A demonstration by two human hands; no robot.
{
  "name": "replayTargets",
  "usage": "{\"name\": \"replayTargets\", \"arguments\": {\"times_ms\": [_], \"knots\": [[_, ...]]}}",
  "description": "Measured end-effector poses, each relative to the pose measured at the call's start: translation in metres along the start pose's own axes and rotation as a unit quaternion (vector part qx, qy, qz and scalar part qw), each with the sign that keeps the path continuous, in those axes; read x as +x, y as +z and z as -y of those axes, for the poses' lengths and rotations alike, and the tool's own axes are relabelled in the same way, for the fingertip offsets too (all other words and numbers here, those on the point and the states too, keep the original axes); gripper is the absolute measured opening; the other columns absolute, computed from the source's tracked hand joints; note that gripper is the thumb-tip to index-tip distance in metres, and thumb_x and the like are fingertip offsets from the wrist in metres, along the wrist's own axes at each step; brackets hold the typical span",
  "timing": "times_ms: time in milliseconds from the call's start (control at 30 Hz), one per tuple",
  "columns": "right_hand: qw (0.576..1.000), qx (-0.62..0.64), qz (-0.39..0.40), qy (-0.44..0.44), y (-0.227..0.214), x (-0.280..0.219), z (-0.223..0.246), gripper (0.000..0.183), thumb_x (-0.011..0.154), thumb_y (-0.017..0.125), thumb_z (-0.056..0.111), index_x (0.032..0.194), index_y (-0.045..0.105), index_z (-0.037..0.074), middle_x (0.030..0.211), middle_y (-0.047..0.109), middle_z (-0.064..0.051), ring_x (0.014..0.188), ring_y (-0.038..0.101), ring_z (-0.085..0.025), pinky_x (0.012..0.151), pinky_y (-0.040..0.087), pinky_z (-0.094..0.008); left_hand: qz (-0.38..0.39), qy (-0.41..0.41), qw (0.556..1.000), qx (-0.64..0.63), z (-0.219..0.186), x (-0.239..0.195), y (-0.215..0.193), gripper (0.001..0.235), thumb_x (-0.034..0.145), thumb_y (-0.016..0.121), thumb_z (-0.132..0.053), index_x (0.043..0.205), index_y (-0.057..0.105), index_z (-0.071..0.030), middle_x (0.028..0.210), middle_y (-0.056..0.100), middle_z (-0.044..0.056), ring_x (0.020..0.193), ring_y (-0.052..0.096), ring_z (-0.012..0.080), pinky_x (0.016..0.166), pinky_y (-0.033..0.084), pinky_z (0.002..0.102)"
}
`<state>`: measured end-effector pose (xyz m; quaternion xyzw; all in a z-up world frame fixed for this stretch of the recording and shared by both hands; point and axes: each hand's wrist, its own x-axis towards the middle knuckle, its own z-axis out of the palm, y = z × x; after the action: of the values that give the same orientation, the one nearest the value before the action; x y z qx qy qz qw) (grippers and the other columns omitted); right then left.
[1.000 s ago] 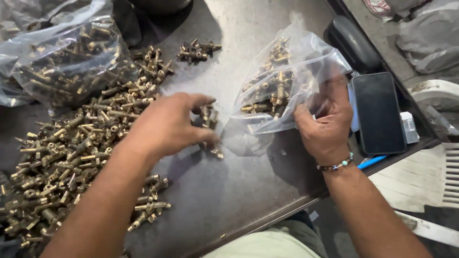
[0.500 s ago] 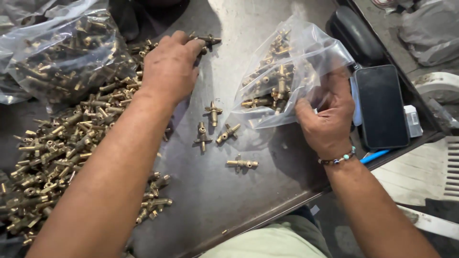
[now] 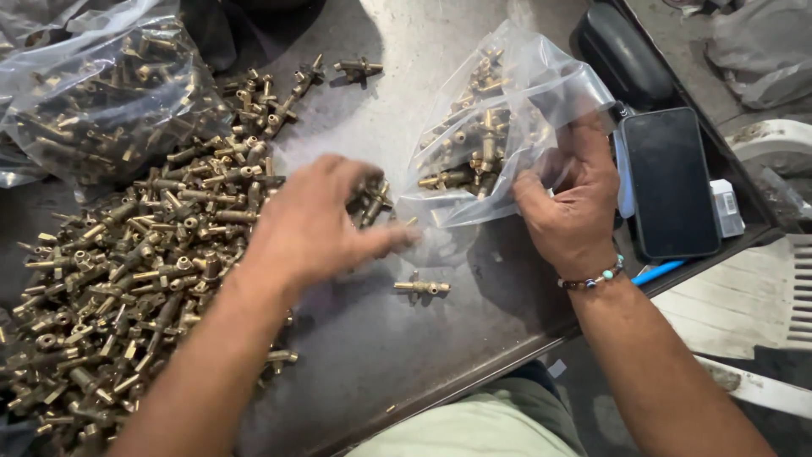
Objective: The person is sorting small brass T-junction fittings from a large pile and placing them into clear plastic bags on a workbench.
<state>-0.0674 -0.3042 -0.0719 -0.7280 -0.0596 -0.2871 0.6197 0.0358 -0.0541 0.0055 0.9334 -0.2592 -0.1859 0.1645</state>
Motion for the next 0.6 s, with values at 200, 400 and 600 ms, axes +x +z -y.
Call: {"name": "replayTargets", "arguments": {"times_ms": [200,400,600], "knots": [[1.0,-0.003,0.0,-0.001,0.0,-0.002,-0.005,0.072,0.097,0.059,-0.015,0.162,0.031,0.0,0.155,0.053,-0.012,0.127,0.062,-0.011,0.097,0.054,-0.021,-0.099,0.105,0.989,0.043,-0.01,-0.046,0.047,0.118,0.044,0.088,-0.073,0.141,0.056,-0.014,0.141,0.045,0.025,0.127,0.046,0.044,0.099,0.043,0.06],[1.0,-0.014,-0.014,0.023,0.002,-0.001,0.009,0.079,0.093,0.06,-0.015,0.165,0.032,0.001,0.154,0.055,-0.011,0.105,0.062,-0.008,0.08,0.051,-0.018,-0.211,0.179,0.961,-0.028,-0.024,-0.058,0.077,0.057,0.068,0.087,-0.043,0.113,0.068,-0.014,0.119,0.057,0.018,0.103,0.058,0.0365,0.08,0.051,0.051],[0.999,0.008,0.009,0.037,0.003,0.009,0.051,0.074,0.092,0.059,-0.015,0.162,0.037,-0.002,0.15,0.056,-0.011,0.119,0.066,-0.012,0.094,0.06,-0.024,-0.223,0.183,0.955,-0.07,-0.022,-0.06,0.087,0.029,0.078,0.083,-0.028,0.094,0.063,-0.014,0.098,0.058,0.011,0.08,0.066,0.0334,0.063,0.054,0.046]]}}
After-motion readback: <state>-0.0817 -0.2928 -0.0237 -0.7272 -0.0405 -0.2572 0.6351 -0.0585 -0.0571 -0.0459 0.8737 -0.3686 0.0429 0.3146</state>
